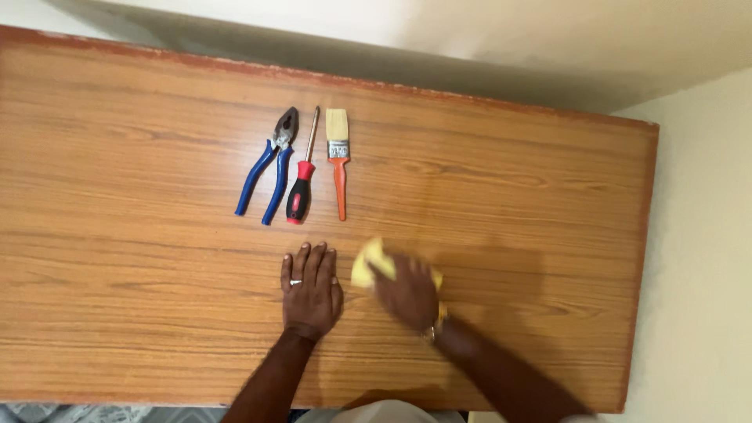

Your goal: The person wipes a paintbrush, screwdriver, and pliers with a yellow sponge on a wooden table. The person then wipes the table surface with the sponge.

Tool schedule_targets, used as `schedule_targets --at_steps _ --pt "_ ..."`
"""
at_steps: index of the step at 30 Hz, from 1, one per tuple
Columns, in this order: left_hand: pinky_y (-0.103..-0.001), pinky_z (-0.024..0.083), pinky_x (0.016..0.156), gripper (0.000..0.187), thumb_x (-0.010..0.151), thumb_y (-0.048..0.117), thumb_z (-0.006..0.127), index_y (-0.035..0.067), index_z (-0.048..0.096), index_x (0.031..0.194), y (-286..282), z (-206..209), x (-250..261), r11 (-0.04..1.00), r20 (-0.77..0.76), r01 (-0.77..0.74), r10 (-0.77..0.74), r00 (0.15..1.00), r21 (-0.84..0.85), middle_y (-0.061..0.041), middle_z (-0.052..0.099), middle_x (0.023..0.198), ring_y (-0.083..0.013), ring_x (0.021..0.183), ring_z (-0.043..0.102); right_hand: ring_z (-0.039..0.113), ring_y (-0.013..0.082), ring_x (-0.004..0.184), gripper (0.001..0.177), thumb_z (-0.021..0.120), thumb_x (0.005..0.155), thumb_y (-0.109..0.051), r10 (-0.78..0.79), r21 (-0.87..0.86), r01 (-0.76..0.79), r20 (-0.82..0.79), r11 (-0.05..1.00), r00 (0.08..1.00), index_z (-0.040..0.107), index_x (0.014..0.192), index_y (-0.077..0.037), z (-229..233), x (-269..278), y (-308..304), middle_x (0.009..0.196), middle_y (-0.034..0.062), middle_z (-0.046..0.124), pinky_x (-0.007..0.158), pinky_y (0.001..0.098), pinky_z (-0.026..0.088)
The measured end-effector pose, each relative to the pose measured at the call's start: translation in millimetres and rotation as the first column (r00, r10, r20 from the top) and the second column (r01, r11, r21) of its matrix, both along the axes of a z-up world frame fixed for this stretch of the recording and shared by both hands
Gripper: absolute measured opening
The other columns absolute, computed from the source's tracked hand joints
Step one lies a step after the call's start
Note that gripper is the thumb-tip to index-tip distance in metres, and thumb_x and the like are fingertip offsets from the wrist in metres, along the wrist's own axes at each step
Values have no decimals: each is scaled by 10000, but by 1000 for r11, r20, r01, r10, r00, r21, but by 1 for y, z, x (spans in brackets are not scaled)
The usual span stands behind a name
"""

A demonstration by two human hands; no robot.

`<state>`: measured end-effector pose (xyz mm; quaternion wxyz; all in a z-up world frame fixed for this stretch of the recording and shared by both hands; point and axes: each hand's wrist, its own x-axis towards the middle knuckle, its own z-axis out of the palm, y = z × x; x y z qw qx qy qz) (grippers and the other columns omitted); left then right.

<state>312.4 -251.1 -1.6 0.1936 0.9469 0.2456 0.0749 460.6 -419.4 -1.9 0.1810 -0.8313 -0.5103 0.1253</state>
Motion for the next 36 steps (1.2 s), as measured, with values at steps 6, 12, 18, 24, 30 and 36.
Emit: schedule_targets --at_steps 6,12,18,24,30,36 --pt "-578 174 1225 539 881 216 550 71 534 1400 -1 2 1 1000 0 -7 7 1000 -9 -110 474 1482 -327 1451 342 601 328 1093 408 627 914 -190 134 57 -142 122 988 983 711 1311 -218 21 -15 -42 1282 161 634 869 507 451" --pt "-587 169 1216 527 881 213 547 65 541 1387 -1 0 2 1000 -29 -1 0 1000 -14 -117 472 1481 -335 1450 338 583 319 1129 405 693 960 -152 -149 247 53 390 968 908 696 1364 -187 -11 117 40 1359 160 595 898 501 463" --pt "-581 179 1220 524 884 216 535 67 548 1386 -1 -2 2 1000 -24 -8 8 1000 -5 -112 478 1471 -331 1448 346 579 339 1130 437 708 967 -279 -315 154 276 373 949 873 658 1400 -306 -35 221 166 1399 138 581 955 534 454" --pt "-576 184 1217 511 896 226 529 77 559 1384 0 0 3 1000 -13 -8 8 1000 20 -114 485 1477 -334 1448 351 563 357 1152 438 690 972 -300 -496 157 474 371 867 785 640 1406 -327 -38 275 130 1419 133 570 984 562 440" --pt "-578 180 1220 520 893 233 528 86 556 1391 -2 -2 2 1000 -1 -23 23 1000 5 -110 494 1476 -331 1445 362 558 369 1160 450 677 977 -301 -706 84 747 413 659 576 618 1422 -318 -21 357 -43 1425 135 564 977 572 439" --pt "-580 180 1231 522 892 232 531 89 553 1393 -2 -5 1 1000 -7 -25 25 1000 7 -109 491 1486 -327 1451 360 552 380 1169 462 664 981 -301 -826 16 889 379 457 418 596 1438 -309 -16 346 -128 1430 137 559 969 583 437"
